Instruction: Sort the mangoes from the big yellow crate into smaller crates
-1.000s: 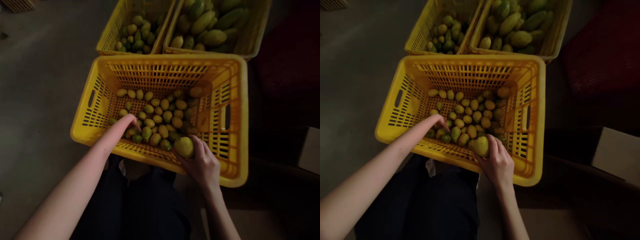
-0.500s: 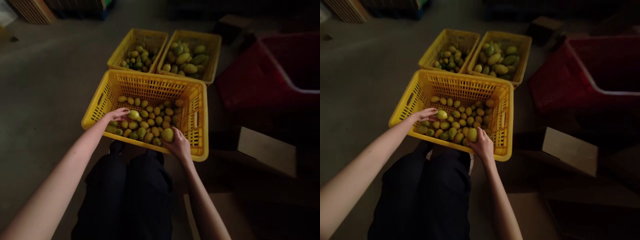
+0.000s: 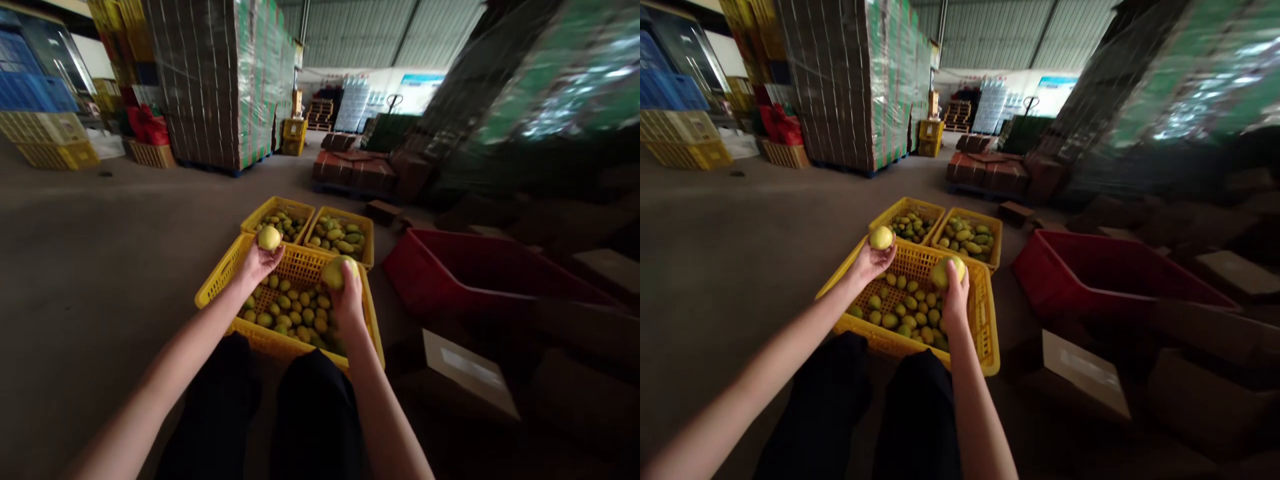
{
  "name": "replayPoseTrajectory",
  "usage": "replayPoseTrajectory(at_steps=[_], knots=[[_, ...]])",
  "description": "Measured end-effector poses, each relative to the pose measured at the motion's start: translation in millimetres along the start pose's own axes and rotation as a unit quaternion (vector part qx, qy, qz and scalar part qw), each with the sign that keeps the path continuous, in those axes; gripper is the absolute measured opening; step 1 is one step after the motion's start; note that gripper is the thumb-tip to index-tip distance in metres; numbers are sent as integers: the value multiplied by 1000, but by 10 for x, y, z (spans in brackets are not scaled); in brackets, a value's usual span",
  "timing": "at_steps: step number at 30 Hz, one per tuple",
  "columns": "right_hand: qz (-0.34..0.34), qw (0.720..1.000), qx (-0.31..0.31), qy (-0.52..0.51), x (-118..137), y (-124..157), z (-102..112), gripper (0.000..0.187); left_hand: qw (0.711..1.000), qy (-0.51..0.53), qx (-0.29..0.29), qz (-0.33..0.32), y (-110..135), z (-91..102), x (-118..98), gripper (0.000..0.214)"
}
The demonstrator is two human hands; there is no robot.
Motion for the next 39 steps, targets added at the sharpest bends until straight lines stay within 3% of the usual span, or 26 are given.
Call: replayPoseTrajectory(at_steps=[3, 5, 7, 10, 14, 18, 21, 24, 28, 33, 36, 39], knots=[[-130, 958, -31, -253, 366, -111, -319, 43, 995, 74, -43, 54, 84, -19, 84, 37], [-178, 925, 3, -335, 470, -98, -496, 35, 991, 97, -61, 66, 91, 57, 146, 31], [-230, 903, 68, -356, 407, -14, -631, 30, 988, 100, -97, 66, 64, 211, 231, 26], [-325, 885, 125, -308, 89, 180, -740, 28, 985, 92, -137, 53, 25, 422, 369, 24], [-393, 868, 133, -273, -135, 347, -865, 28, 992, 82, -95, 13, 35, 392, 451, 29], [-400, 851, 147, -306, -54, 342, -938, 28, 992, 87, -85, -43, 68, 310, 413, 31], [-373, 861, 131, -320, -20, 247, -858, 20, 989, 97, -87, -70, 78, 292, 381, 25], [-341, 880, 123, -308, -33, 165, -783, 18, 993, 70, -37, -87, 95, 204, 353, 25], [-284, 901, 131, -299, -28, 103, -765, 37, 997, 40, -5, -72, 128, 144, 371, 23], [-299, 897, 197, -260, -55, 179, -810, 17, 998, -18, 44, -50, 206, 88, 449, 22], [-294, 895, 237, -240, -4, 247, -819, 27, 995, -41, 65, -65, 256, 63, 445, 24], [-292, 898, 220, -245, 35, 269, -797, 36, 992, -63, 74, -79, 286, 51, 425, 27]])
Point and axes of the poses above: each hand's wrist, its own y-axis away from the middle knuckle, its own z-axis out of the back of the hand, x = y × z, the point moved 7 cm from there along -y, towards the middle knuckle, and after that the axes turned 14 degrees about -x, right-handed, at the moved point
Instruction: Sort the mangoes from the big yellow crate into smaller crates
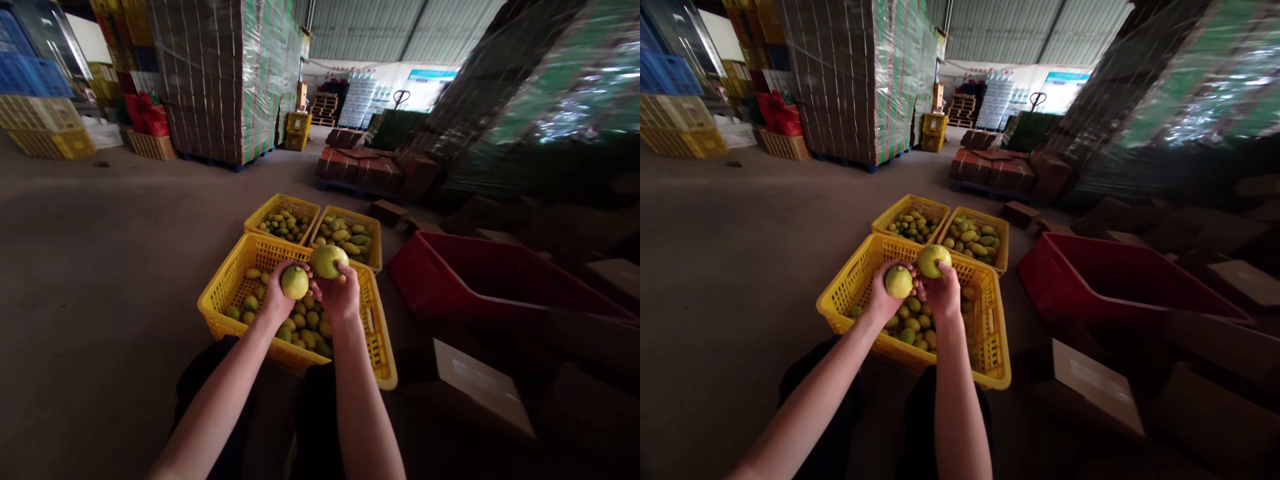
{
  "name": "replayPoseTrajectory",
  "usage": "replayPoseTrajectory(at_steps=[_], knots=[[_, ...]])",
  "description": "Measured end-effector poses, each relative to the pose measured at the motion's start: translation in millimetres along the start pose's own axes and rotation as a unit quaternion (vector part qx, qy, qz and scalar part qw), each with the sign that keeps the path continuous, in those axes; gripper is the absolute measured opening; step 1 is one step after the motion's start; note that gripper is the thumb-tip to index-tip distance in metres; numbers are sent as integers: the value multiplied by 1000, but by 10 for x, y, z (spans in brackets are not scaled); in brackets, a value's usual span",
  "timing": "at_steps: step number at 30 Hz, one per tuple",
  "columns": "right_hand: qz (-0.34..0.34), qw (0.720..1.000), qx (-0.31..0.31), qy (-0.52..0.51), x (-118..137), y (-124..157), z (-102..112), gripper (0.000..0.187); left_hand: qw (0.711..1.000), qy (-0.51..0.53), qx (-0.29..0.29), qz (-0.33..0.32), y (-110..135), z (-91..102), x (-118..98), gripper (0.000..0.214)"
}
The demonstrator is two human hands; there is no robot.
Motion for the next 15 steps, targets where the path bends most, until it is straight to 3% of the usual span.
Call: replayPoseTrajectory(at_steps=[5, 11, 15], knots=[[23, 994, -82, -64, 16, -18, 64, 38, 999, -25, -26, 2, -3, 36, 26, 25], [72, 973, -177, -132, 78, -20, 124, 28, 996, 38, -83, 21, -45, 125, 50, 17], [60, 968, -172, -172, 114, -14, 165, 23, 988, 109, -106, 40, -62, 167, 17, 16]])
Point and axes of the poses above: each hand's wrist, its own y-axis away from the middle knuckle, its own z-axis out of the back of the hand, x = y × z, the point moved 7 cm from there along -y, towards the middle knuckle, and after that the axes turned 14 degrees about -x, right-handed, at the moved point
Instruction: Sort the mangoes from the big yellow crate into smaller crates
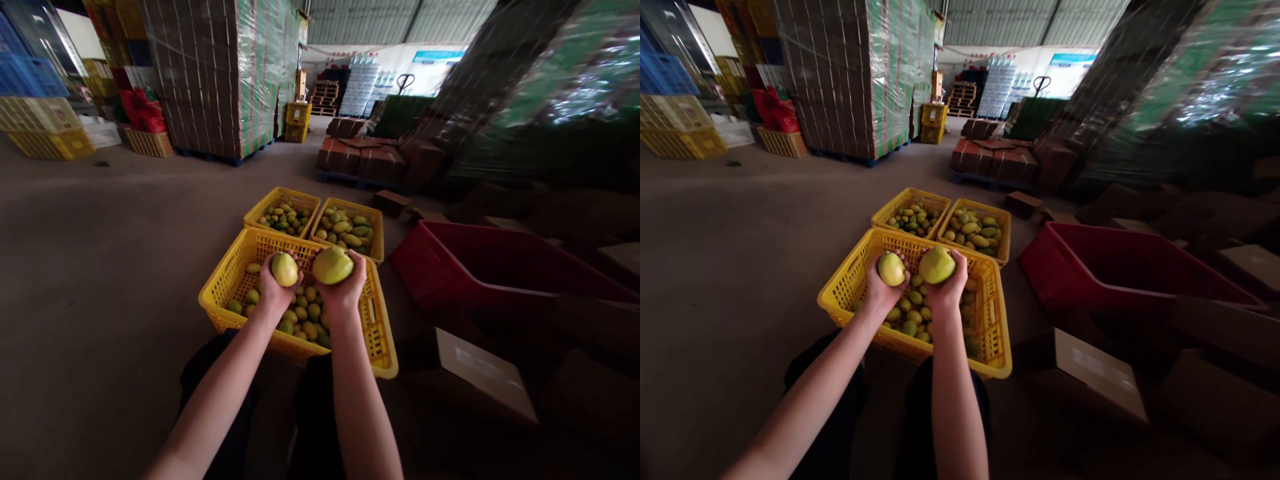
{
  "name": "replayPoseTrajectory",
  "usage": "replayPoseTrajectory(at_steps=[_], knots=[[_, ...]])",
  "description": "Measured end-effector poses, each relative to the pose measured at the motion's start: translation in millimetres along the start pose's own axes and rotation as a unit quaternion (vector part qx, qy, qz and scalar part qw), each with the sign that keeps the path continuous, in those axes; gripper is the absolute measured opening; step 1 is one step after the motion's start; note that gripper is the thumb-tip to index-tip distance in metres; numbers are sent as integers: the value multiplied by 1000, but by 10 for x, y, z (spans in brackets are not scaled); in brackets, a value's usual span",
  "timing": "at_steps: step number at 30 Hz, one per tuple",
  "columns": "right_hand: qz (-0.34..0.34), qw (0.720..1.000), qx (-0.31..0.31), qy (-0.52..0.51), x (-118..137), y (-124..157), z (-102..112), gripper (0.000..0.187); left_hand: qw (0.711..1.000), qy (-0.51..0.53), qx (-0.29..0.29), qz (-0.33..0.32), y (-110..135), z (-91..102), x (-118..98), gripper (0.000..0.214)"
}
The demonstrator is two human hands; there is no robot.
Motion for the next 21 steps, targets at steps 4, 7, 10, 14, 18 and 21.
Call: replayPoseTrajectory(at_steps=[4, 7, 10, 14, 18, 21], knots=[[-60, 998, 18, 12, -42, -31, 36, 28, 999, -27, 28, -11, 38, -68, 11, 22], [-63, 998, 9, 15, -37, -42, 52, 25, 994, -77, 59, -41, 78, -133, 42, 25], [-60, 998, -2, 9, -13, -35, 54, 24, 990, -97, 81, -59, 108, -177, 65, 26], [-54, 999, -5, 5, 34, -22, 68, 24, 989, -104, 91, -60, 138, -202, 78, 26], [-52, 999, 1, 12, 55, -27, 79, 24, 989, -105, 89, -49, 132, -212, 114, 26], [-44, 998, -46, -2, 74, -55, 134, 20, 994, -77, 49, -53, 74, -172, 114, 25]])
Point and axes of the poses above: each hand's wrist, its own y-axis away from the middle knuckle, its own z-axis out of the back of the hand, x = y × z, the point moved 7 cm from there along -y, towards the middle knuckle, and after that the axes turned 14 degrees about -x, right-handed, at the moved point
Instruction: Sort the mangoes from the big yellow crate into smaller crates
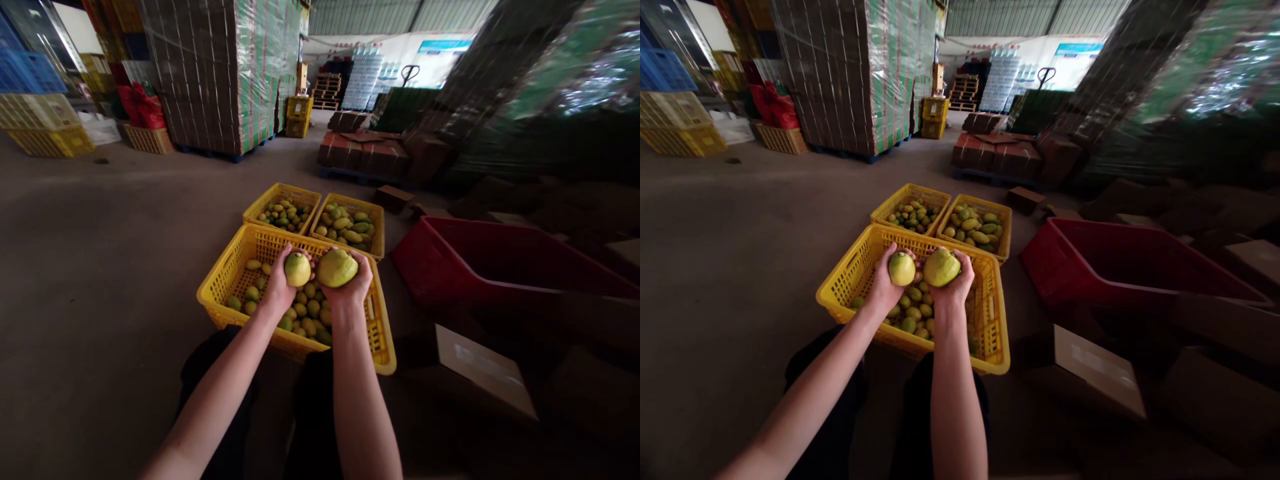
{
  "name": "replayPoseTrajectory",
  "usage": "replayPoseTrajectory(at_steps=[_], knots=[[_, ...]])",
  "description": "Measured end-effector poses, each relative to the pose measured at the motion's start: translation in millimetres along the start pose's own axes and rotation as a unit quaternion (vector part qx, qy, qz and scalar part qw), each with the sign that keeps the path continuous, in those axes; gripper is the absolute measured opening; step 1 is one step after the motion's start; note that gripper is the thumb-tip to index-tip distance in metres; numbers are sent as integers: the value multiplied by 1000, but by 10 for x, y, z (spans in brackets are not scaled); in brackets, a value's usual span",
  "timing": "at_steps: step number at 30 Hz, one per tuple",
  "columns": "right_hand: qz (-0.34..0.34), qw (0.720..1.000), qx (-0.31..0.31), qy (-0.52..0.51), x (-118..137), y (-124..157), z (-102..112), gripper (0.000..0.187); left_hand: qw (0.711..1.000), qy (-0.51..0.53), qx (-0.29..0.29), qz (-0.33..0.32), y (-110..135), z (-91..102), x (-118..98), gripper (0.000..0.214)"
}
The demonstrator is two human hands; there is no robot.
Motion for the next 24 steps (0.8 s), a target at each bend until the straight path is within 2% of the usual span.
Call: replayPoseTrajectory(at_steps=[3, 6, 9, 13, 18, 24], knots=[[4, 997, -75, -22, 13, -23, 87, 12, 998, 28, -49, -7, -61, 70, -5, 23], [-28, 994, -106, -23, -33, -22, 128, 11, 998, 44, -34, -1, -92, 65, -13, 27], [-45, 996, -69, -18, -61, -17, 89, 16, 997, 60, -31, 24, -108, 63, -5, 31], [-22, 1000, -20, 5, -33, -3, 31, 20, 995, 32, -73, 63, -111, 114, 30, 30], [1, 998, 53, 34, -18, 57, -87, 26, 994, 43, -80, 64, -105, 146, -3, 32], [-17, 997, 64, 44, -80, 30, -101, 30, 988, 62, -111, 88, -119, 177, 37, 29]])
Point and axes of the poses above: each hand's wrist, its own y-axis away from the middle knuckle, its own z-axis out of the back of the hand, x = y × z, the point moved 7 cm from there along -y, towards the middle knuckle, and after that the axes turned 14 degrees about -x, right-handed, at the moved point
